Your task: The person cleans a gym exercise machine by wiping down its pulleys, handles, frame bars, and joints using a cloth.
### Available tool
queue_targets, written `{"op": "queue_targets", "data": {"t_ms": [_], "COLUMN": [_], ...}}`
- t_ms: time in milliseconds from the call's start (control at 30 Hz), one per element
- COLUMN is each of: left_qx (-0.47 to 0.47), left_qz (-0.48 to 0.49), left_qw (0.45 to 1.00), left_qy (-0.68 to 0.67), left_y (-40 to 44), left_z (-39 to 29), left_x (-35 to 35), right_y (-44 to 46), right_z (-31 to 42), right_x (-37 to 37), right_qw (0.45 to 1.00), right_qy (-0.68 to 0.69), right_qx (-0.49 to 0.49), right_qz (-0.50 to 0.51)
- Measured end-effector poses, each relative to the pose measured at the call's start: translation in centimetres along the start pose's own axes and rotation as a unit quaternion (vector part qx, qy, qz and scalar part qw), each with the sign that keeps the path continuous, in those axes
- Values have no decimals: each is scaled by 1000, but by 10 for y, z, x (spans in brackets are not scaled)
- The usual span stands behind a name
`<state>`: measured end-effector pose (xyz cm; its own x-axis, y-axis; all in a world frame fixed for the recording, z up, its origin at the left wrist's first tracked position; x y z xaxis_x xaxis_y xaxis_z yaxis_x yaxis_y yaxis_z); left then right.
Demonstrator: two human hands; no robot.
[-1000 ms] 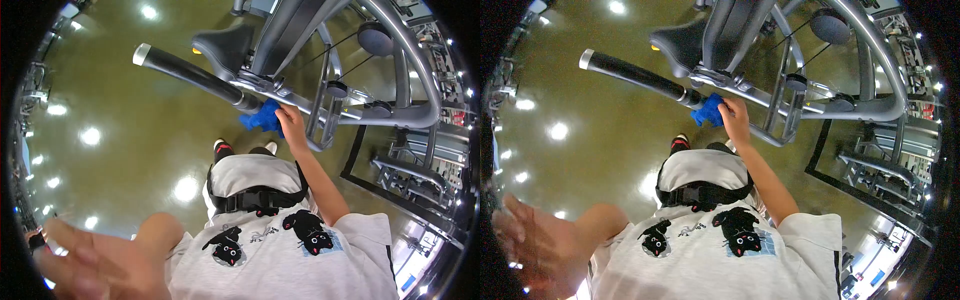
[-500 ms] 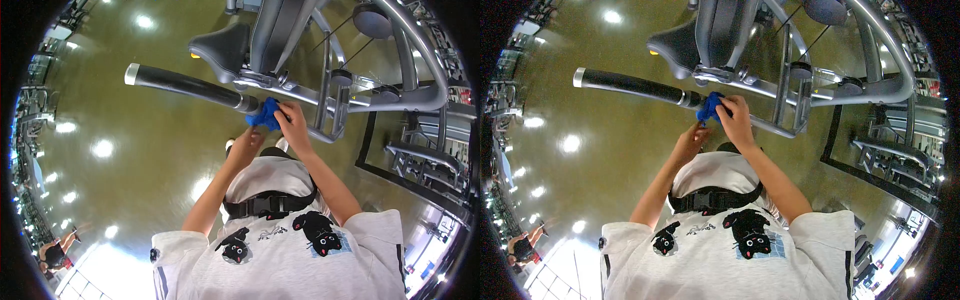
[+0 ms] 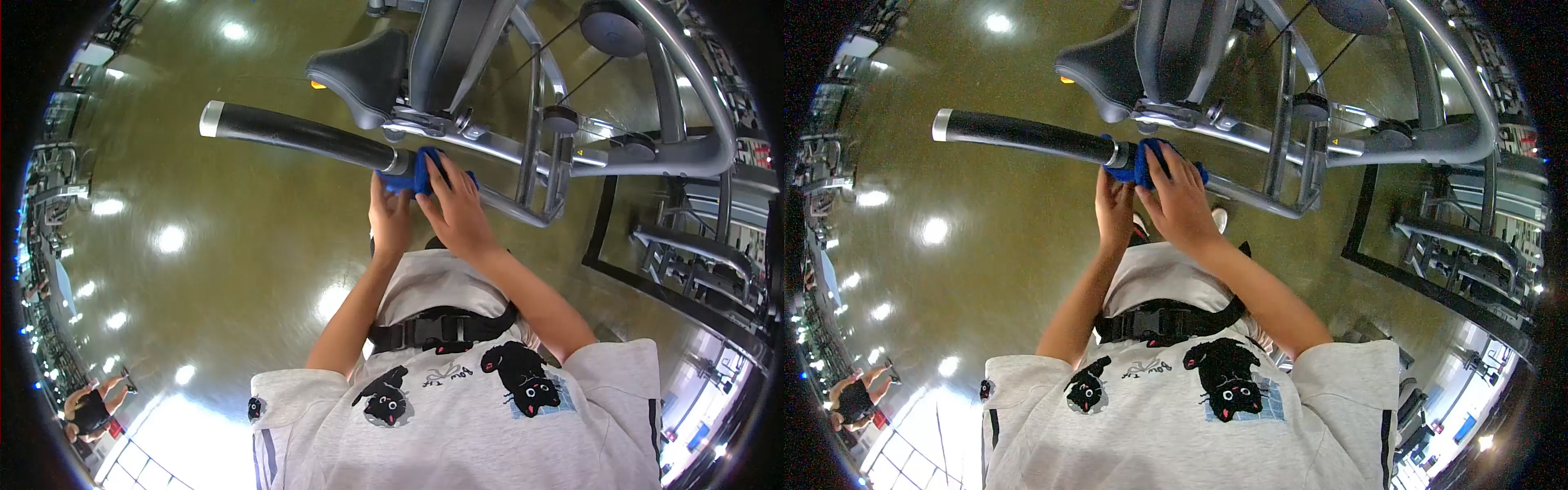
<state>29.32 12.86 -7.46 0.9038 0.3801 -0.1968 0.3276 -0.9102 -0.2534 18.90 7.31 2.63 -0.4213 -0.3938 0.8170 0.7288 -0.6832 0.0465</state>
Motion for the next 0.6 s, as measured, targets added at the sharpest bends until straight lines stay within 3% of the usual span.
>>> {"op": "queue_targets", "data": {"t_ms": [67, 233, 433, 600], "left_qx": [-79, -99, -123, -141], "left_qz": [-65, -41, -54, -90], "left_qw": [992, 990, 972, 972], "left_qy": [69, 95, 194, 164], "left_y": [-2, 0, 0, -7], "left_z": [-7, -20, -34, -39], "left_x": [11, 15, 22, 23], "right_y": [10, 43, 47, 20], "right_z": [0, -8, -5, 14], "right_x": [2, 2, 7, 8], "right_qw": [1000, 993, 990, 998], "right_qy": [19, 88, 94, -5], "right_qx": [-6, 27, 59, 41], "right_qz": [1, 74, 88, 50]}}
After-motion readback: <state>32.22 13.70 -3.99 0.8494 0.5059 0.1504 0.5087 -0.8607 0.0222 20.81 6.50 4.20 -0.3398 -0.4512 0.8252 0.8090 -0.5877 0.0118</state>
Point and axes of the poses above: each hand's wrist, its own y-axis towards the middle knuckle, its own x-axis out of the back of the hand, z = x × y, the point moved 7 cm from there along y, towards the middle knuckle, and after that the axes turned 13 degrees about z, right-handed, at the moved point
